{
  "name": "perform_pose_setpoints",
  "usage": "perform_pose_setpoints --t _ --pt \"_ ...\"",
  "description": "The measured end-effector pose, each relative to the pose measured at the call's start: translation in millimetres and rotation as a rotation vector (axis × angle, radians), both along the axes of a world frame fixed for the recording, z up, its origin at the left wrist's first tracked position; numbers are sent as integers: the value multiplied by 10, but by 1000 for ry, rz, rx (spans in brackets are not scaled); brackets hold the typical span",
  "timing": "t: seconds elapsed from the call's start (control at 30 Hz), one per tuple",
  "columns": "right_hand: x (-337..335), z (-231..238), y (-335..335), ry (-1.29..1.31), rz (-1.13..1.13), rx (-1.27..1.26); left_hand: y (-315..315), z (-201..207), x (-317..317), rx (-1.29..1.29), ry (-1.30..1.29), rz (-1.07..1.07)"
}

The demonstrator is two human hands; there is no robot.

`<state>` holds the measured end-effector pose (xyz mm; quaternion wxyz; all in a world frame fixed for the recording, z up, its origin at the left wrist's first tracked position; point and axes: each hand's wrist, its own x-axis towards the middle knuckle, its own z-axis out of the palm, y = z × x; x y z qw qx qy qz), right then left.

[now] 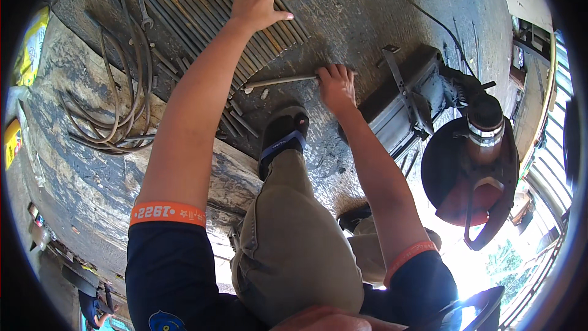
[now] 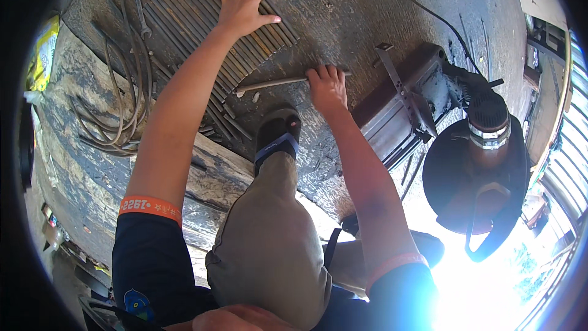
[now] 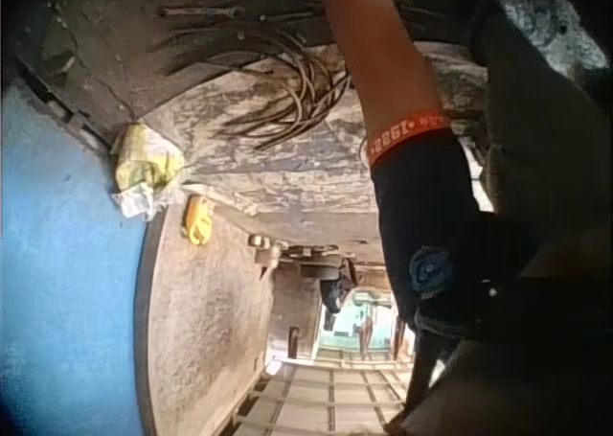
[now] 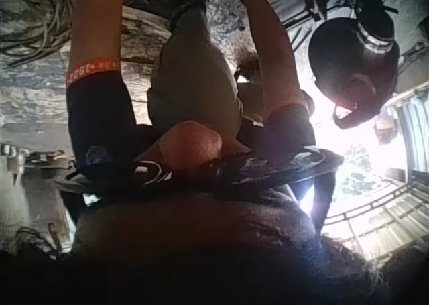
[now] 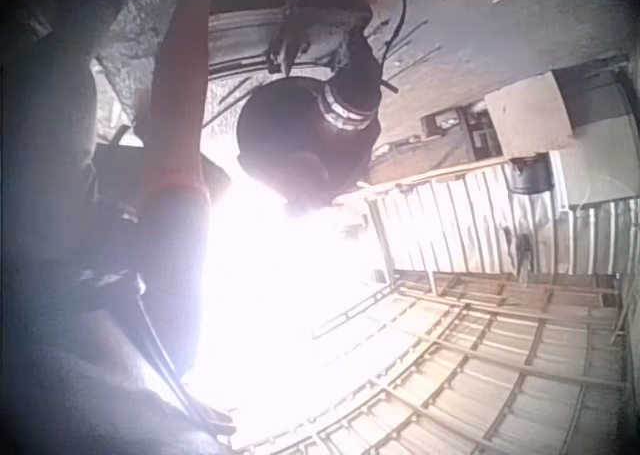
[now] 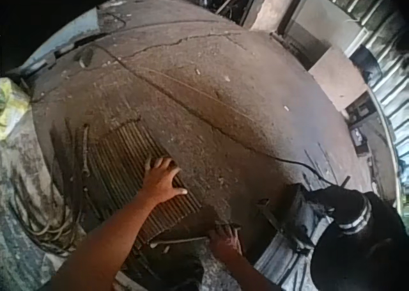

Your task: The person cuts metal rods using a chop saw, aligns the cut rods on the floor by hand, and tightens the clamp on the saw to cut another rod.

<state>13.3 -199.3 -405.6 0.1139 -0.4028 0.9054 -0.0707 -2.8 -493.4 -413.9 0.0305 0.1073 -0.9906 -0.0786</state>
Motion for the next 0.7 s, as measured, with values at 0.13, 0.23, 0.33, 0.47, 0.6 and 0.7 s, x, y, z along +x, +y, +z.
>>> perform_pose_setpoints --t 0.13,0.23,0.33,0.47,0.6,0.7 --pt "225 -72 211 -18 76 20 -38 5 -40 -29 -64 -38" --pt "620 151 291 -180 -71 42 -80 -44 -1 -45 -61 -52" --pt "1003 397 342 -322 -283 -38 -124 -67 3 -48 -43 -65" --pt "1251 499 422 -409 -612 -209 -111 31 -6 -56 -137 -71" --pt "1109 477 378 -383 -726 -202 -118 -3 -50 -57 -99 -72" --pt "986 318 271 -270 -646 -285 -118 -55 -35 -53 -43 -96"
